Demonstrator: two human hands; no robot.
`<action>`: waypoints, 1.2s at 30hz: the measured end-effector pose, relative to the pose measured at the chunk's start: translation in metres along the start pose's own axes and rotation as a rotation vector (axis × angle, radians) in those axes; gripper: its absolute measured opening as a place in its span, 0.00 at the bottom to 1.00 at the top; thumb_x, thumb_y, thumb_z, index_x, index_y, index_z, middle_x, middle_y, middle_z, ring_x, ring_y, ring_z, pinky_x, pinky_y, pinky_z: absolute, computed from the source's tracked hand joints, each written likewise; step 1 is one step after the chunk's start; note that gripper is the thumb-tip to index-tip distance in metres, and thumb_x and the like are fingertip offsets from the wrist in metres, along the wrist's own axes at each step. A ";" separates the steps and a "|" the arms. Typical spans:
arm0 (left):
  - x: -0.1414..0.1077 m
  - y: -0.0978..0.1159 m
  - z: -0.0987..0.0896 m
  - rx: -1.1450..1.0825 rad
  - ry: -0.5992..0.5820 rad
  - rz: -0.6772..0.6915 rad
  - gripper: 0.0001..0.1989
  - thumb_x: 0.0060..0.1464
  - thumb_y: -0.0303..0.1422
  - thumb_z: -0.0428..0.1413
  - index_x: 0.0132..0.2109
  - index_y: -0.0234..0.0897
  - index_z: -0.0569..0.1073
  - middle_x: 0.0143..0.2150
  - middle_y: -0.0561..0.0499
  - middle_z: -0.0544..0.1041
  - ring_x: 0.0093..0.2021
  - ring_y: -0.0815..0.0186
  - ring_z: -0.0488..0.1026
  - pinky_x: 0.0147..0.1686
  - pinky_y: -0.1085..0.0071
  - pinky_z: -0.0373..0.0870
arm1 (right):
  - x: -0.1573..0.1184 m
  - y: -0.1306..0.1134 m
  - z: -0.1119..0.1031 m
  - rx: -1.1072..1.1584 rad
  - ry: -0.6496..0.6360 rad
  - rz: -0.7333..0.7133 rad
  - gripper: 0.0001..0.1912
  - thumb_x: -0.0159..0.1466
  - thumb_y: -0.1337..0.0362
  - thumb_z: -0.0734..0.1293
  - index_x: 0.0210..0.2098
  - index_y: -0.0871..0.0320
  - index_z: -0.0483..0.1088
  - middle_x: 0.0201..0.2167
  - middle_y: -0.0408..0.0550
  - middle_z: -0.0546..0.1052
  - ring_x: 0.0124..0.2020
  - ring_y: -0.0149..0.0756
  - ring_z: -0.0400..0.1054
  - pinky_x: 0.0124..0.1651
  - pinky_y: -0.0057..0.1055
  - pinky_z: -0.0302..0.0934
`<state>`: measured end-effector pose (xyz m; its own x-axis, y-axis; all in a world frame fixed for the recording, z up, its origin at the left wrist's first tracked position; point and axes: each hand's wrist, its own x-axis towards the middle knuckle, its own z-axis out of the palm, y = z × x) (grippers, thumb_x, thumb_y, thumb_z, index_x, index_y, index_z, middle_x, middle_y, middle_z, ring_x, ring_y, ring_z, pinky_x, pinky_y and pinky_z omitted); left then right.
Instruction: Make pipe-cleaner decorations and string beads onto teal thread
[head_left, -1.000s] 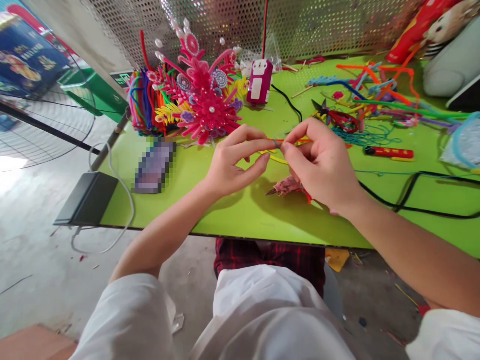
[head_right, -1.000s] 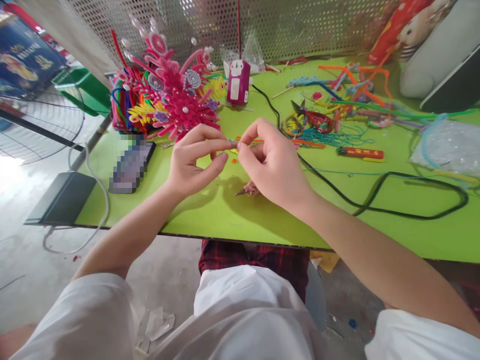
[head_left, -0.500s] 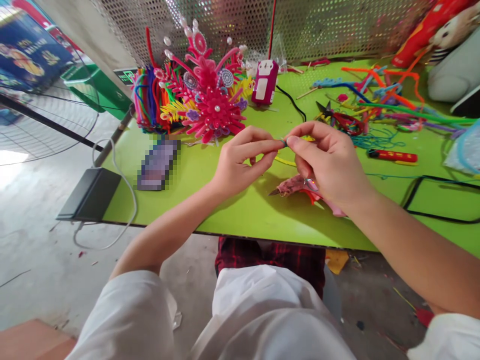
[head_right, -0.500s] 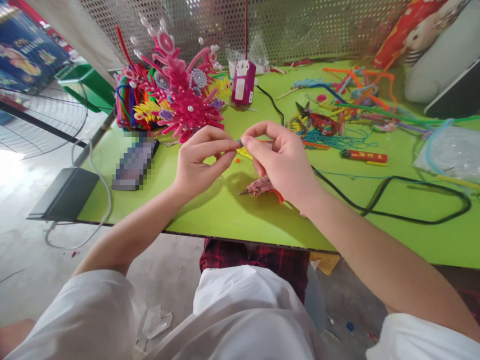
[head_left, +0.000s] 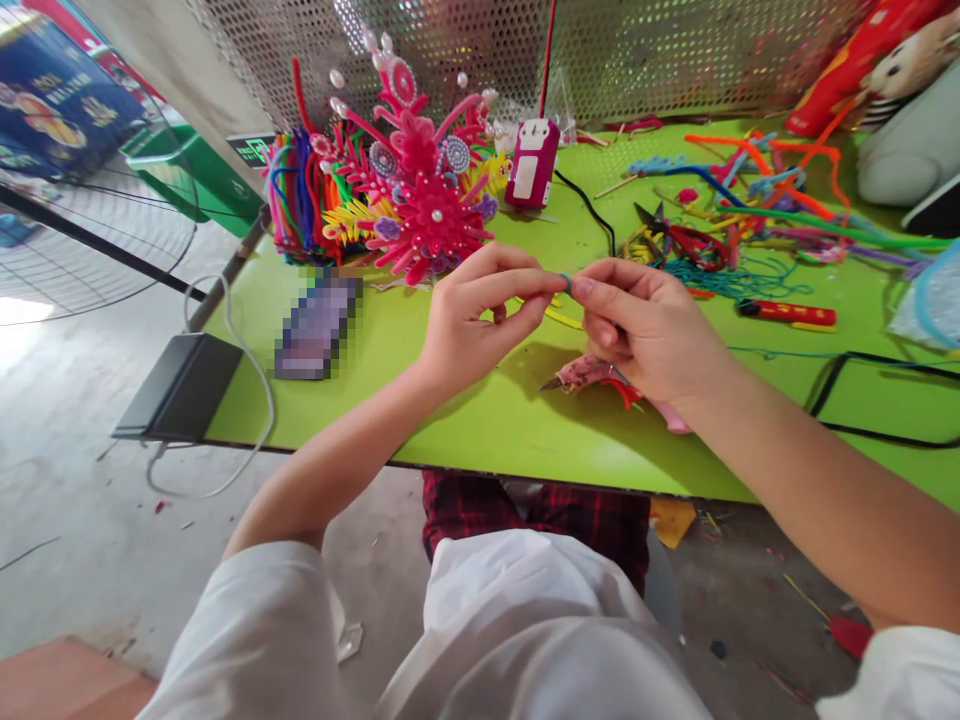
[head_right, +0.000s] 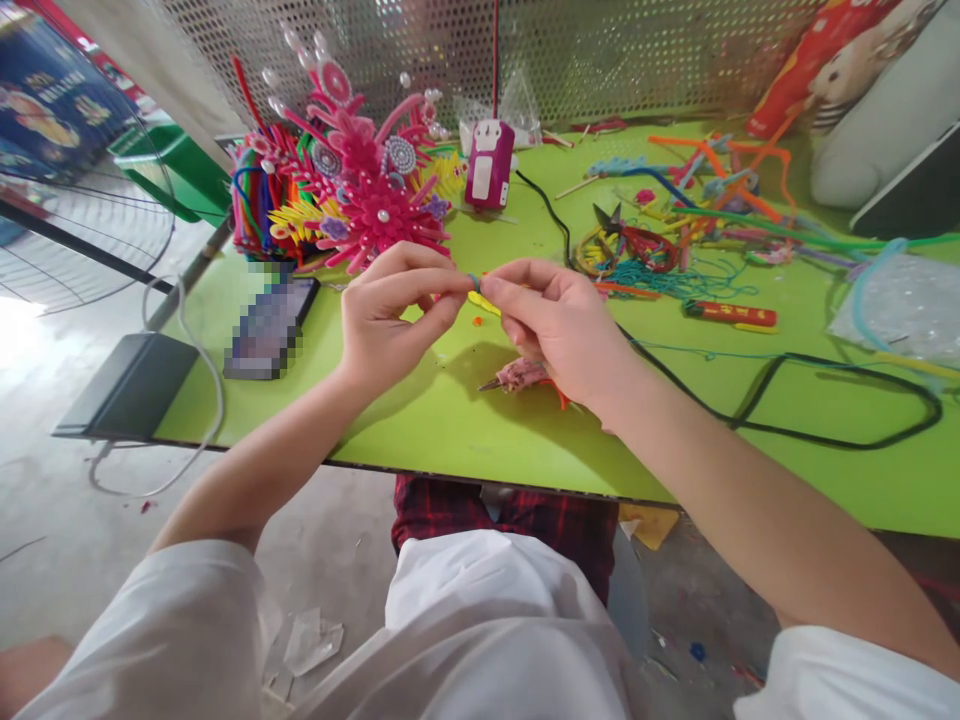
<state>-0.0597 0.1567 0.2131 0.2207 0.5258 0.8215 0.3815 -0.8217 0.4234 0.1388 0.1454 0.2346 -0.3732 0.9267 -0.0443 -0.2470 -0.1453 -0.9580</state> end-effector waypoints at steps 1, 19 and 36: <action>0.001 0.000 -0.001 0.003 -0.003 -0.003 0.07 0.67 0.36 0.61 0.44 0.47 0.86 0.40 0.51 0.83 0.37 0.68 0.79 0.26 0.74 0.72 | 0.000 0.001 -0.001 -0.005 -0.017 0.020 0.19 0.62 0.53 0.80 0.37 0.54 0.70 0.17 0.33 0.61 0.15 0.22 0.44 0.19 0.27 0.35; 0.001 -0.009 -0.011 -0.099 -0.177 0.012 0.06 0.62 0.41 0.68 0.45 0.53 0.88 0.40 0.51 0.84 0.38 0.66 0.81 0.38 0.66 0.79 | 0.003 -0.010 -0.021 -0.225 -0.119 0.118 0.21 0.53 0.52 0.85 0.30 0.58 0.76 0.16 0.40 0.68 0.15 0.22 0.55 0.15 0.25 0.44; 0.006 0.000 -0.015 -0.055 -0.132 -0.060 0.29 0.50 0.65 0.64 0.34 0.43 0.78 0.37 0.48 0.76 0.38 0.64 0.76 0.30 0.66 0.76 | -0.009 -0.016 -0.017 -0.223 -0.334 0.022 0.12 0.60 0.57 0.81 0.36 0.55 0.79 0.18 0.39 0.72 0.20 0.28 0.66 0.25 0.26 0.64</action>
<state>-0.0723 0.1568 0.2236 0.3165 0.5957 0.7383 0.3490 -0.7968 0.4933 0.1608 0.1455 0.2456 -0.6554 0.7552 -0.0059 -0.0497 -0.0510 -0.9975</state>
